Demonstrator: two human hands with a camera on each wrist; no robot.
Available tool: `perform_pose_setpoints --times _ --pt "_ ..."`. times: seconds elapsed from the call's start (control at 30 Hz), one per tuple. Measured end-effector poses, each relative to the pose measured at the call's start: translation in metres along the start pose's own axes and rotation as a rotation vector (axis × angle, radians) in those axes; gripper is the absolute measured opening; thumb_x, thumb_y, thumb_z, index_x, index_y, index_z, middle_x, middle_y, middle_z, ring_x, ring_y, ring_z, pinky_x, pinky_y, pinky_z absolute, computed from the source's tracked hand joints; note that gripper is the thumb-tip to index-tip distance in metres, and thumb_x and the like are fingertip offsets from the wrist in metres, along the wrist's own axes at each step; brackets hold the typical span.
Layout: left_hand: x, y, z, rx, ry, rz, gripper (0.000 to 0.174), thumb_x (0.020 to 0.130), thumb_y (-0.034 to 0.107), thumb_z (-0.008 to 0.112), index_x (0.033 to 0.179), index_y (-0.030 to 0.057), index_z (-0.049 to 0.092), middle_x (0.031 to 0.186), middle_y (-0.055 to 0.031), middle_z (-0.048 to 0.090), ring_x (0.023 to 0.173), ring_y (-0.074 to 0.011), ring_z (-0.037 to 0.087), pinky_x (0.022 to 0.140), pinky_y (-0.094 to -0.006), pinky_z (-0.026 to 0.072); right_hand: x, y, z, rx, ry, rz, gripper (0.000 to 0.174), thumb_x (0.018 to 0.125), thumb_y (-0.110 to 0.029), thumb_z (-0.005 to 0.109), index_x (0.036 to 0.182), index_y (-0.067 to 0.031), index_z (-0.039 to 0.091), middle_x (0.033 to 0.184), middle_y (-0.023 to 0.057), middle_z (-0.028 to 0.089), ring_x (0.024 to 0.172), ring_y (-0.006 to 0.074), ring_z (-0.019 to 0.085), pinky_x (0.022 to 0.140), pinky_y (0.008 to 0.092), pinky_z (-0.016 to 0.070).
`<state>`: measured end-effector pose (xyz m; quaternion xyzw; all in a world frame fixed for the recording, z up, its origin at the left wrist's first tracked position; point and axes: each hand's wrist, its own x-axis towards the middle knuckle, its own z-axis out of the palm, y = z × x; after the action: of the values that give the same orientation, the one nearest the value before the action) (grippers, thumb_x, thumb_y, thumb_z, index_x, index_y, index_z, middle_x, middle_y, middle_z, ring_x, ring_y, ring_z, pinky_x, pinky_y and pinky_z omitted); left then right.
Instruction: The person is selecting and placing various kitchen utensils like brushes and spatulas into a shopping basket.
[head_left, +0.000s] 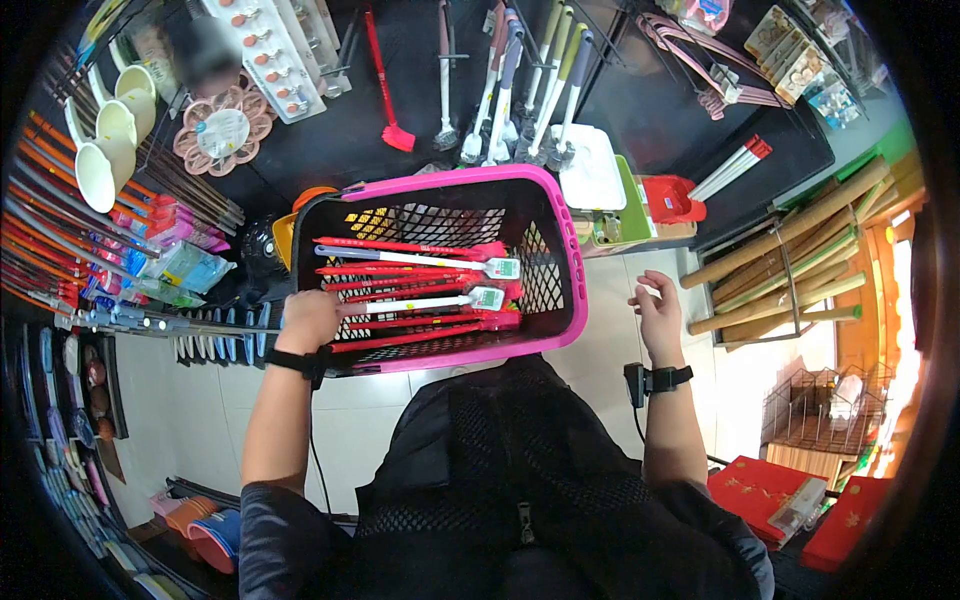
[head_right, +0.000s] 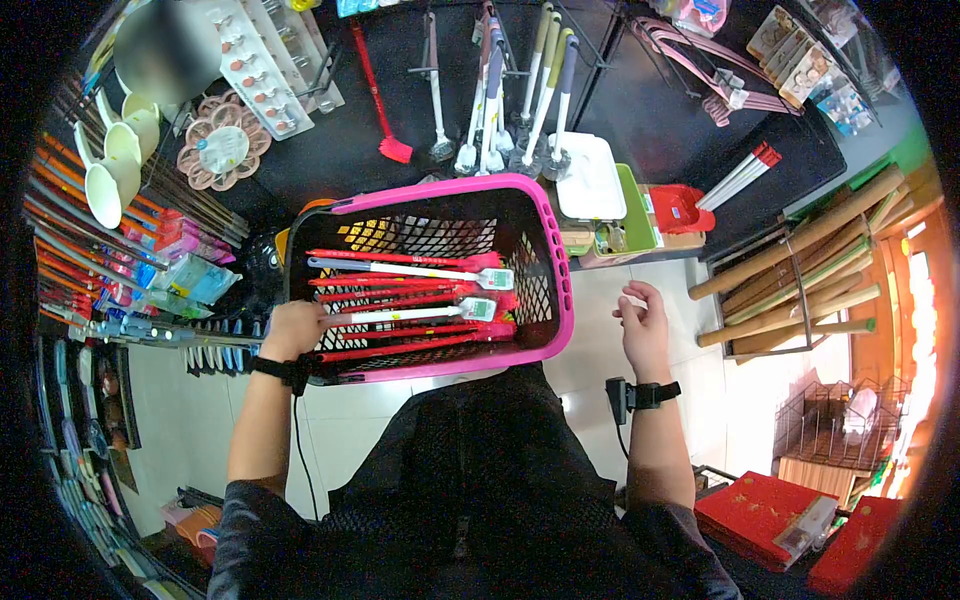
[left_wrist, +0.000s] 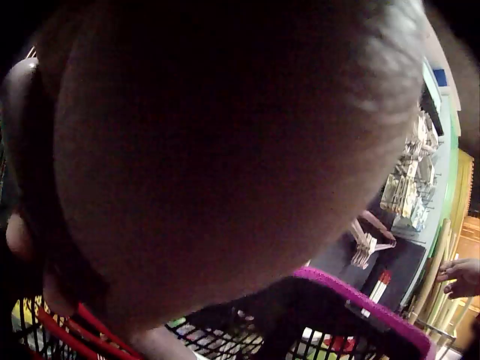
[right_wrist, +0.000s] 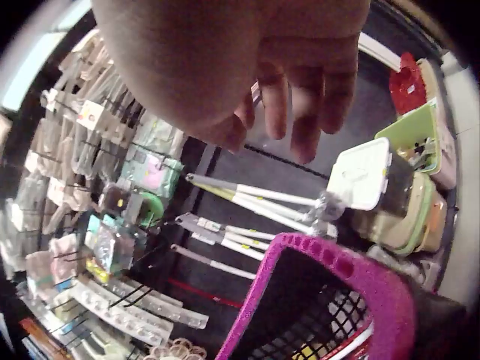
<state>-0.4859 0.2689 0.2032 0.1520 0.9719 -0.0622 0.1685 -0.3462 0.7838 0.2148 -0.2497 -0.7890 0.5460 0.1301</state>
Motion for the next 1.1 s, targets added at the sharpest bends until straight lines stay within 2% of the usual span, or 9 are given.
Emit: perform_pose_setpoints --times 0.1,0.17,0.27,0.37,0.5,0.7,1.0,1.07,1.1 --pt "-0.037 -0.006 -0.031 -0.036 0.142 0.033 0.032 0.087 0.039 0.06 0.074 0.0111 0.069 0.079 -0.0131 0.068 0.079 -0.0335 0.066 0.065 -0.0456 0.0507 0.003 -0.027 0.03 0.056 -0.103 -0.079 0.028 0.094 -0.007 0.059 0.121 -0.0034 0.051 0.109 0.0074 0.062 0.083 0.0135 0.065 0.072 0.0258 0.0511" --pt "-0.058 -0.003 -0.053 -0.083 0.15 0.015 0.026 0.085 0.033 0.063 0.075 0.0097 0.069 0.078 -0.0137 0.067 0.079 -0.0344 0.065 0.066 -0.0455 0.05 0.001 -0.044 0.053 0.201 -0.322 -0.229 0.029 0.093 -0.004 0.059 0.122 -0.0033 0.05 0.106 0.0057 0.063 0.086 0.0125 0.064 0.076 0.0256 0.0516" --pt "-0.081 0.008 -0.077 -0.18 0.378 0.115 0.014 0.078 0.022 0.069 0.082 0.0083 0.069 0.079 -0.0125 0.066 0.079 -0.0337 0.063 0.071 -0.0446 0.0479 -0.012 -0.083 0.088 0.306 -0.58 -0.361 0.032 0.092 -0.002 0.06 0.123 -0.0036 0.051 0.105 0.0058 0.064 0.094 0.0131 0.064 0.081 0.0265 0.052" --pt "-0.094 0.03 -0.102 -0.117 0.484 0.136 0.013 0.078 0.02 0.068 0.087 0.0097 0.069 0.079 -0.0098 0.065 0.08 -0.0318 0.062 0.072 -0.044 0.0457 -0.033 -0.141 0.114 -0.092 -0.663 -0.736 0.035 0.088 -0.013 0.067 0.121 -0.0028 0.057 0.113 0.0135 0.064 0.106 0.0244 0.062 0.091 0.0351 0.0493" --pt "-0.111 0.049 -0.131 -0.017 0.643 0.149 0.016 0.075 0.014 0.07 0.09 0.0094 0.068 0.084 -0.0066 0.063 0.084 -0.0286 0.06 0.074 -0.0424 0.0436 -0.048 -0.17 0.149 -0.19 -0.692 -1.075 0.044 0.084 -0.02 0.068 0.124 -0.0032 0.057 0.123 0.016 0.058 0.115 0.0326 0.055 0.1 0.0407 0.0431" --pt "-0.145 0.072 -0.177 0.033 0.718 0.172 0.024 0.071 0.01 0.07 0.095 0.0096 0.066 0.089 -0.0049 0.059 0.088 -0.0266 0.056 0.081 -0.04 0.0413 -0.067 -0.184 0.172 -0.256 -0.689 -1.177 0.051 0.084 -0.024 0.067 0.129 -0.0039 0.052 0.126 0.0152 0.056 0.117 0.0312 0.054 0.1 0.0438 0.0405" --pt "-0.165 0.115 -0.218 -0.03 0.86 0.228 0.032 0.074 0.009 0.071 0.105 0.0084 0.066 0.102 -0.0082 0.061 0.1 -0.0272 0.058 0.092 -0.04 0.0415 -0.056 -0.204 0.14 -0.223 -0.573 -1.17 0.039 0.086 -0.014 0.062 0.125 -0.0097 0.056 0.097 0.0141 0.062 0.089 0.0334 0.062 0.078 0.0421 0.0502" --pt "-0.166 0.123 -0.225 -0.422 0.94 0.402 0.03 0.077 0.005 0.067 0.107 0.0064 0.066 0.11 -0.014 0.06 0.109 -0.0297 0.057 0.099 -0.0399 0.0398 -0.039 -0.2 0.129 -0.243 -0.496 -1.197 0.036 0.086 -0.015 0.062 0.122 -0.0106 0.057 0.092 0.013 0.06 0.087 0.0335 0.061 0.076 0.0439 0.0496" --pt "-0.163 0.12 -0.222 -0.463 1.055 0.466 0.031 0.075 0.001 0.069 0.106 0.0016 0.064 0.115 -0.017 0.06 0.107 -0.0298 0.059 0.092 -0.038 0.0452 -0.028 -0.198 0.121 -0.206 -0.523 -1.152 0.035 0.088 -0.015 0.06 0.122 -0.0091 0.057 0.092 0.0137 0.06 0.087 0.0339 0.061 0.076 0.0428 0.0492"
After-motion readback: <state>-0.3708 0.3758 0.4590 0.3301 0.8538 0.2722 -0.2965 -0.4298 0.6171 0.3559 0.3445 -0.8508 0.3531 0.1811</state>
